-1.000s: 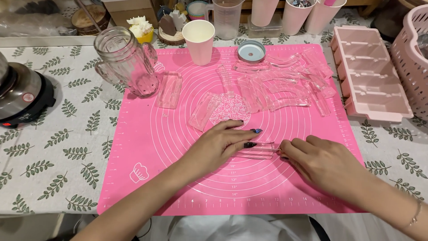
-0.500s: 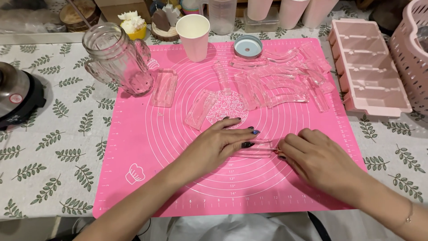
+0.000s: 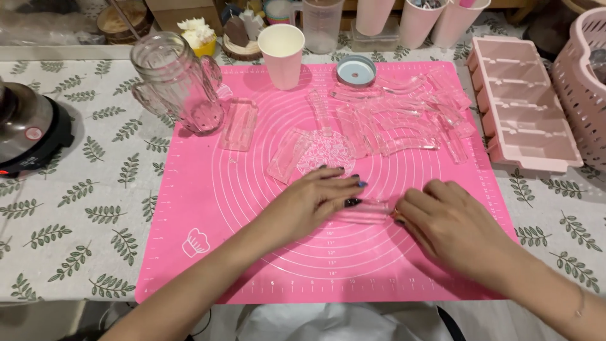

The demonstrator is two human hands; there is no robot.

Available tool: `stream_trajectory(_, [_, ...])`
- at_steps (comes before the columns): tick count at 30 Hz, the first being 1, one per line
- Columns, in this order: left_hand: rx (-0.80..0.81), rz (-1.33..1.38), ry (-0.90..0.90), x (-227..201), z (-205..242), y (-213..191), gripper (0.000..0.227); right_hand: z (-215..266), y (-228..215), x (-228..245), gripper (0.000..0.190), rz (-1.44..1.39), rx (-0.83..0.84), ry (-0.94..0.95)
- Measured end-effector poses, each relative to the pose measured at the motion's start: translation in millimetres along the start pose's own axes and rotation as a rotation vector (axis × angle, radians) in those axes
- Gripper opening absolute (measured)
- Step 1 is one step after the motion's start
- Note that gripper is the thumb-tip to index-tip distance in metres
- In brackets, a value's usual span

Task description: The person is using a knife to cut and prepare clear wax pieces on a pink mat.

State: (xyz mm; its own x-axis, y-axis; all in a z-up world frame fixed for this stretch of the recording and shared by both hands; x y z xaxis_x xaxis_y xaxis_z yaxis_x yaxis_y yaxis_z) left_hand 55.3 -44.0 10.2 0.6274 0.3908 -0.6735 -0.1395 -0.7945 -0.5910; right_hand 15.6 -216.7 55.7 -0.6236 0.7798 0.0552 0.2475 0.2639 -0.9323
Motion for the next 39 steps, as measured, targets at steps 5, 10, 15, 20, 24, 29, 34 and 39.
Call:
stream_trajectory(5, [0.023,0.037,-0.048,12,0,8,0.034,-2,-3,2,0.021,-0.002,-0.059,-0.012])
stream_trajectory(10, [0.008,-0.001,-0.028,14,0,6,0.033,0,-7,5,0.021,-0.011,-0.108,-0.055])
stream_trajectory(15, [0.008,0.003,-0.052,15,3,5,0.035,-2,0,4,0.020,0.107,-0.066,-0.088])
stream_trajectory(20, [-0.036,0.020,-0.018,-28,6,-18,0.070,2,0,-2,0.023,0.074,-0.067,-0.086])
stream_trajectory(24, [-0.024,-0.097,-0.043,-37,10,-24,0.086,5,-4,1,0.026,0.016,-0.096,-0.140])
stream_trajectory(29, [-0.118,-0.075,-0.050,-26,19,-24,0.071,3,-6,-9,0.031,-0.052,0.089,-0.027])
stream_trajectory(34, [-0.178,-0.084,-0.010,-27,21,-28,0.069,8,-4,-23,0.032,0.011,0.152,0.014])
stream_trajectory(39, [-0.089,-0.115,-0.141,-22,19,-24,0.065,18,-5,-32,0.032,0.018,0.105,0.049])
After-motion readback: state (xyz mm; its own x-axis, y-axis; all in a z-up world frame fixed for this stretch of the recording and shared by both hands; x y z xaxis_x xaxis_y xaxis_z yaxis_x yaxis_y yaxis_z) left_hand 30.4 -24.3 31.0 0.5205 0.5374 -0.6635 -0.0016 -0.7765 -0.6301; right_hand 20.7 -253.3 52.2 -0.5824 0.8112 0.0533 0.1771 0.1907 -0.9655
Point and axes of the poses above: each hand's wrist, its own z-axis away from the middle knuckle, its own y-axis out of the palm, x = y × z, the point moved 7 cm from there along -z, towards the middle knuckle, and after that the axes turned 15 degrees about -x, right-handed, at the moved point
